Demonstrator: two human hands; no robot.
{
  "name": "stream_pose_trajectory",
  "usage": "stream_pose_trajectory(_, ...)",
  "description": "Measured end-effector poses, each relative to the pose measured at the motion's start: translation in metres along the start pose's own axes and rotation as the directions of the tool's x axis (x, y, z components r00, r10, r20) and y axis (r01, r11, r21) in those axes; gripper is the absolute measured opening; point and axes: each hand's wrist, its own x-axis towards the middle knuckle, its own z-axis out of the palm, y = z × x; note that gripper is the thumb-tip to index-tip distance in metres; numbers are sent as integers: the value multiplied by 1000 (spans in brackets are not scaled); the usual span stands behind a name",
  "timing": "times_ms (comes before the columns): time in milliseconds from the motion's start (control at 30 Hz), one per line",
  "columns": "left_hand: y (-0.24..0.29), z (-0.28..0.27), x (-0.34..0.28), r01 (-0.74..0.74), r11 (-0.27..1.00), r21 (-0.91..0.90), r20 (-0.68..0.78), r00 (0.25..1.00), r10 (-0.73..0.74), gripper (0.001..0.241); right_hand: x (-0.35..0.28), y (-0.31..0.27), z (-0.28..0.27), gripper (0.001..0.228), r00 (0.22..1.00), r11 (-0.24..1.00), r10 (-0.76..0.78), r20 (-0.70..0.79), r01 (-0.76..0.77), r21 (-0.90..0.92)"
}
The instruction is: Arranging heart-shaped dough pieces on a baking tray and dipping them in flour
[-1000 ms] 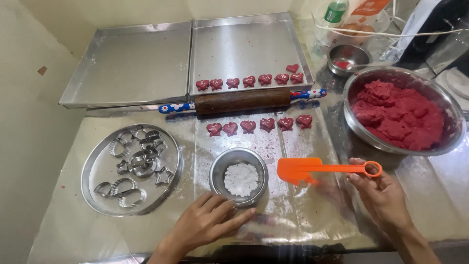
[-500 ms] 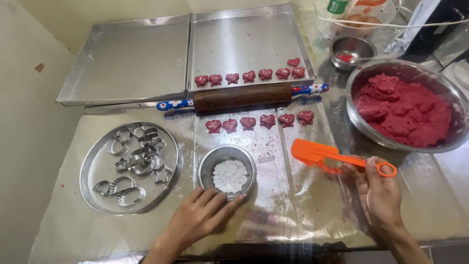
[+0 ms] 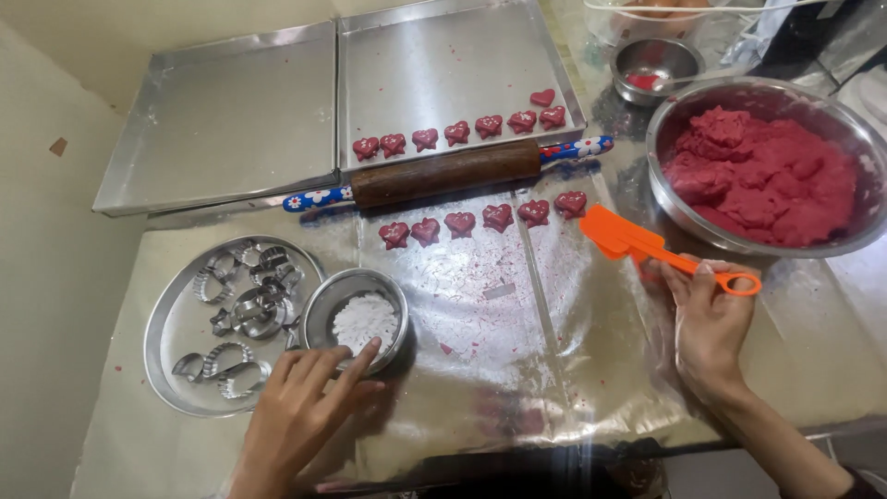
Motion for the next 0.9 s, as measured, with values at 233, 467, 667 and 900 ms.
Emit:
stream_pose_trajectory(233, -2, -46, 49, -90, 996, -18, -79, 993, 88, 47, 8, 1, 26, 11, 998, 998, 55, 12, -55, -40)
stream_pose_trajectory(467, 1, -44, 70, -224, 973, -60, -114, 970, 217, 37, 23, 13, 29, 8, 986, 961, 149, -79, -125, 245)
stream_pose_trajectory(667, -4, -36, 73, -254, 966, -54, -95, 964, 248, 36, 17, 2, 18, 5, 958, 932, 253, -138, -203, 300)
stream_pose_trajectory(900, -35, -13, 86, -237, 957, -167, -126, 968, 218, 52, 15, -37, 52, 10, 960, 898, 277, -49, -241, 369)
